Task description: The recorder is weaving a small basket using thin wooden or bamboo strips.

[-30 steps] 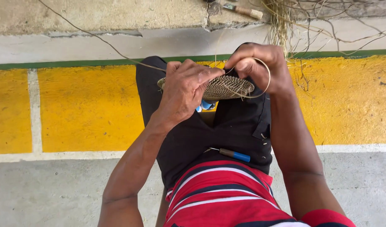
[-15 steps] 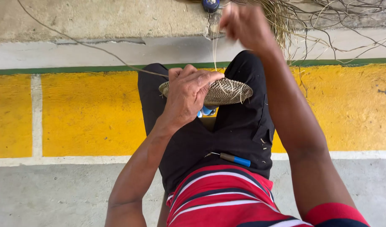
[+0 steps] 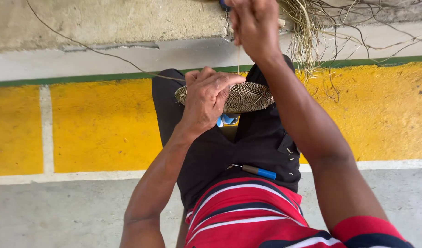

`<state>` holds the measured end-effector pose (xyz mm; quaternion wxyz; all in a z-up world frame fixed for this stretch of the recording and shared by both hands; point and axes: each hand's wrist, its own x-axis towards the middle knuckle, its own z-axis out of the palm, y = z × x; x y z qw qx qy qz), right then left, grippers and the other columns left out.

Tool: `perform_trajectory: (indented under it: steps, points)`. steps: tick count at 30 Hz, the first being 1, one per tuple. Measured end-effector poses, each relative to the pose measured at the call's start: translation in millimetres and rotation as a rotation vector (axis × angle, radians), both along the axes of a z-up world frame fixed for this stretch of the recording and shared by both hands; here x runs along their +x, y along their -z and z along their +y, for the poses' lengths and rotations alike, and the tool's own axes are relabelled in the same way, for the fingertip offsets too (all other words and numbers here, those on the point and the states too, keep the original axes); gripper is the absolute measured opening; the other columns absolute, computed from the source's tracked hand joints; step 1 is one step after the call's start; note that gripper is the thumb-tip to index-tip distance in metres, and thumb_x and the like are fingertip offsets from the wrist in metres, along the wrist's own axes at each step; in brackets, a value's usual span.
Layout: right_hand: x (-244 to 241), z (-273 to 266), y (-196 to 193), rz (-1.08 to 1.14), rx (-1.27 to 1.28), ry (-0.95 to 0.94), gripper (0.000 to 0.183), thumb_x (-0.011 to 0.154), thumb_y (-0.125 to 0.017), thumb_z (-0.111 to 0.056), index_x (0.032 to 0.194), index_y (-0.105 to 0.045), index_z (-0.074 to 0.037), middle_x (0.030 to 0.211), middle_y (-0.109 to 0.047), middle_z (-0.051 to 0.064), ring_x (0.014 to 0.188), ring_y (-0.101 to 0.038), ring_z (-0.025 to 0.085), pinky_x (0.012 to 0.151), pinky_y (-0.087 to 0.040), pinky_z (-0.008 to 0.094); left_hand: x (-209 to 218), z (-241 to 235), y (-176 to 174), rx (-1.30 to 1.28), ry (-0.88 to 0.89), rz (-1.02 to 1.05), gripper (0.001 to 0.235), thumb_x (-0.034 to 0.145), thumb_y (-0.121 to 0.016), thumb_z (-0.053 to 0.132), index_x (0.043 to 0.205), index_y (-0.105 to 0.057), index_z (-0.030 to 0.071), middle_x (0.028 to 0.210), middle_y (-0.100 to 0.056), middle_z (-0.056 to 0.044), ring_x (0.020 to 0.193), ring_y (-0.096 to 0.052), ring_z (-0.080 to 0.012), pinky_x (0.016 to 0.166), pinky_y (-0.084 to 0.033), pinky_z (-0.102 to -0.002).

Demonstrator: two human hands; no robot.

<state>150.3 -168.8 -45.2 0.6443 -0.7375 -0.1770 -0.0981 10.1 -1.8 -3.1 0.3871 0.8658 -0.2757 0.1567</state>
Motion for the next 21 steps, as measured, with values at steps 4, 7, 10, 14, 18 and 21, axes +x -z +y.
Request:
perform_trajectory:
  steps: [4, 7, 10, 14, 18, 21]
  points:
    - [44, 19, 46, -0.319, 0.083, -0.004, 0.023, 0.117, -0.053, 0.001, 0.099, -0.064, -0.007, 0.073, -0.06, 0.008, 0.057, -0.053, 0.012, 0.048, -0.042, 0.028, 5, 1, 2, -0.037, -0.002, 0.011, 0.025, 0.1, -0.065, 0.006, 0.118, -0.072, 0.021, 0.106, -0.076, 0.006, 0.089, -0.06, -0.0124, 0.092, -0.033, -0.035]
    - [44, 21, 20, -0.129, 0.042, -0.022, 0.024, 0.11, -0.05, 0.004, 0.097, -0.068, -0.007, 0.08, -0.069, 0.008, 0.056, -0.058, 0.011, 0.044, -0.048, 0.029, 7, 2, 0, 0.001, -0.018, 0.057, 0.021, 0.102, -0.065, 0.009, 0.118, -0.072, 0.02, 0.101, -0.075, 0.005, 0.089, -0.061, -0.0139, 0.093, -0.033, -0.036]
    - [18, -8, 17, 0.105, 0.068, -0.073, 0.024, 0.103, -0.05, 0.005, 0.094, -0.068, -0.008, 0.082, -0.074, 0.007, 0.049, -0.061, 0.01, 0.038, -0.051, 0.029, 12, 1, 2, -0.053, -0.024, 0.14, 0.018, 0.104, -0.062, 0.015, 0.122, -0.065, 0.014, 0.1, -0.073, 0.004, 0.092, -0.064, -0.0147, 0.095, -0.034, -0.036]
    - [12, -34, -17, 0.19, 0.134, -0.161, 0.015, 0.104, -0.052, 0.002, 0.106, -0.061, -0.008, 0.084, -0.073, 0.009, 0.054, -0.064, 0.011, 0.043, -0.054, 0.028, 25, 5, 10, -0.078, -0.06, 0.159, 0.014, 0.107, -0.062, 0.023, 0.113, -0.061, 0.011, 0.097, -0.07, 0.001, 0.093, -0.066, -0.0183, 0.098, -0.039, -0.036]
    - [-40, -69, -38, 0.278, 0.184, -0.217, 0.016, 0.105, -0.053, 0.0, 0.119, -0.054, -0.008, 0.087, -0.072, 0.01, 0.059, -0.067, 0.013, 0.049, -0.058, 0.028, 26, 3, 10, -0.095, -0.067, 0.162, 0.014, 0.107, -0.061, 0.024, 0.113, -0.063, 0.01, 0.097, -0.07, -0.001, 0.092, -0.066, -0.0191, 0.1, -0.041, -0.038]
    - [-88, -66, -47, 0.349, 0.229, -0.286, 0.024, 0.105, -0.055, -0.002, 0.128, -0.049, -0.008, 0.089, -0.072, 0.011, 0.063, -0.07, 0.014, 0.053, -0.06, 0.028, 22, 7, 10, -0.151, -0.082, 0.205, 0.022, 0.108, -0.058, 0.031, 0.113, -0.063, 0.01, 0.094, -0.069, 0.0, 0.089, -0.066, -0.0172, 0.102, -0.043, -0.037]
